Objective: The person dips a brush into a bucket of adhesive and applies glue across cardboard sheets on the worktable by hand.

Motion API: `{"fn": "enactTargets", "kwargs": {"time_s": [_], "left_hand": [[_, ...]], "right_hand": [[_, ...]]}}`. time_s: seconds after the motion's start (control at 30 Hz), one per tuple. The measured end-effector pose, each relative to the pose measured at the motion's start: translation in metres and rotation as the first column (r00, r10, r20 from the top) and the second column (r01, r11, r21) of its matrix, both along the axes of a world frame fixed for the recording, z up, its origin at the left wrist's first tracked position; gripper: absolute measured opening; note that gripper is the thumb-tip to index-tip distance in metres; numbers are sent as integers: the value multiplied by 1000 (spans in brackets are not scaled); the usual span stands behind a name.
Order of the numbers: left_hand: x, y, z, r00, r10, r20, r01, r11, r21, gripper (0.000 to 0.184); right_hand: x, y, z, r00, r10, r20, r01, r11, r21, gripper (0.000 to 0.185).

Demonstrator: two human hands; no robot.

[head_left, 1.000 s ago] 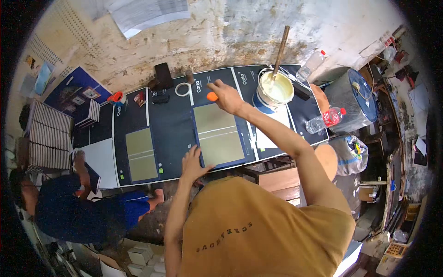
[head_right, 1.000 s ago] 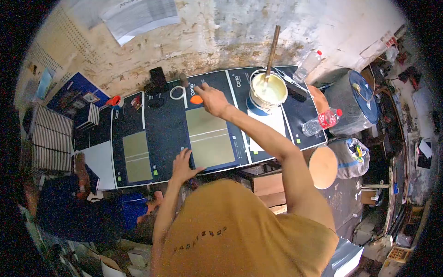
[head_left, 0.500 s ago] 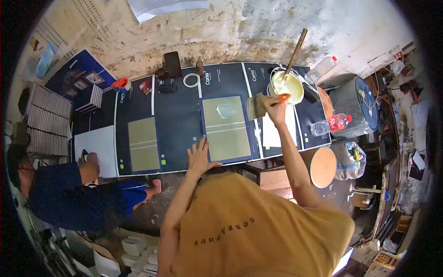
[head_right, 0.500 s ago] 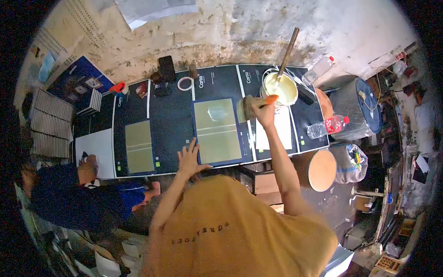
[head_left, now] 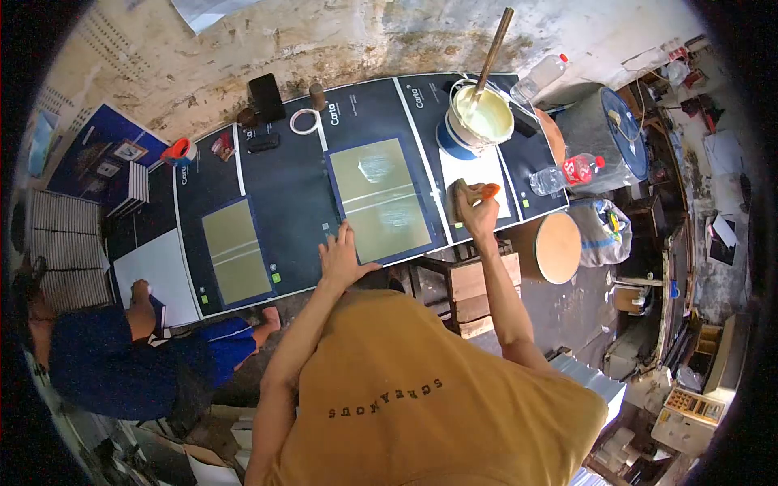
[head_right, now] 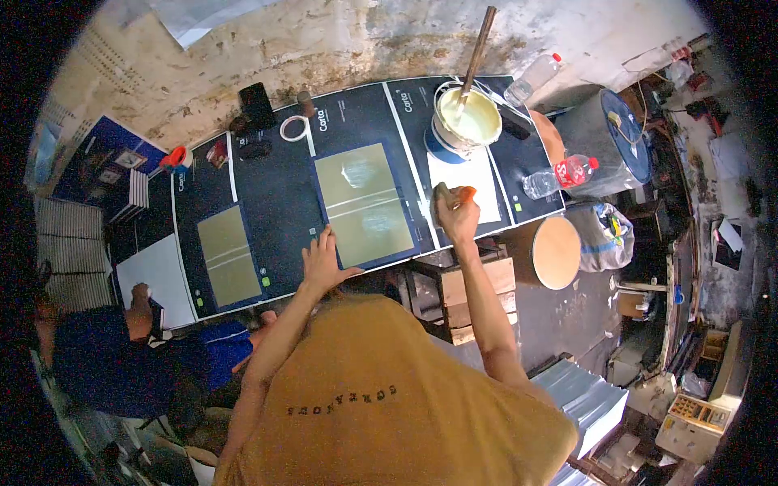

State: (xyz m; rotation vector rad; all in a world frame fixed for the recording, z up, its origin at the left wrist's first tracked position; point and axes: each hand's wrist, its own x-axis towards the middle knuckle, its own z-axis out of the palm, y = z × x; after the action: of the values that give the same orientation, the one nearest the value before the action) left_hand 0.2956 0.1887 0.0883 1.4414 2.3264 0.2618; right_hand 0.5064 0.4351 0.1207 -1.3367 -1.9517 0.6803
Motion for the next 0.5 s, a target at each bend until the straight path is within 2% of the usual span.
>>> {"fn": "enactTargets", "kwargs": {"time_s": [0.07,0.1,0.13,0.17,0.2,0.27,0.33,0.4,0.47,0.5], "left_hand": [[0,-1,-3,1000,-4,4,3,1000,27,110],[0,-1,-3,1000,-3,6,3,999,34,110],[0,-2,-3,1000,-3,7,3,999,39,110],[1,-3,-3,1000,-8,-2,8,999,31,110],[1,-2,-2,1000,-16,-13,17,1000,24,111],[-3,-1,1,999,-44,-23,44,999,5,111],[-4,2,4,998,-56,-3,56,998,-14,111],[-2,0,-1,998,-54,-13,54,998,17,111],[-6,0,-5,998,-56,-28,57,998,31,110],[-6,1,-6,998,-59,-32,60,998,28,110]], "right_hand": [[-18,-23,-5,951,91,-295,-104,994,-29,26],[-36,-45,-4,975,63,-215,-74,996,-43,25],[-51,-66,-12,962,150,-228,-150,989,14,24],[-64,-80,-26,963,220,-156,-202,972,122,22],[-70,-96,-25,955,252,-157,-257,966,-16,24],[-58,-104,-13,981,192,-22,-193,973,-123,28],[-13,-80,-32,997,76,15,-73,986,-146,31],[18,-61,-18,976,-109,186,136,981,-140,34],[28,-58,-2,980,-119,161,99,987,127,35],[16,-68,18,997,-70,-43,69,997,-37,31]]}}
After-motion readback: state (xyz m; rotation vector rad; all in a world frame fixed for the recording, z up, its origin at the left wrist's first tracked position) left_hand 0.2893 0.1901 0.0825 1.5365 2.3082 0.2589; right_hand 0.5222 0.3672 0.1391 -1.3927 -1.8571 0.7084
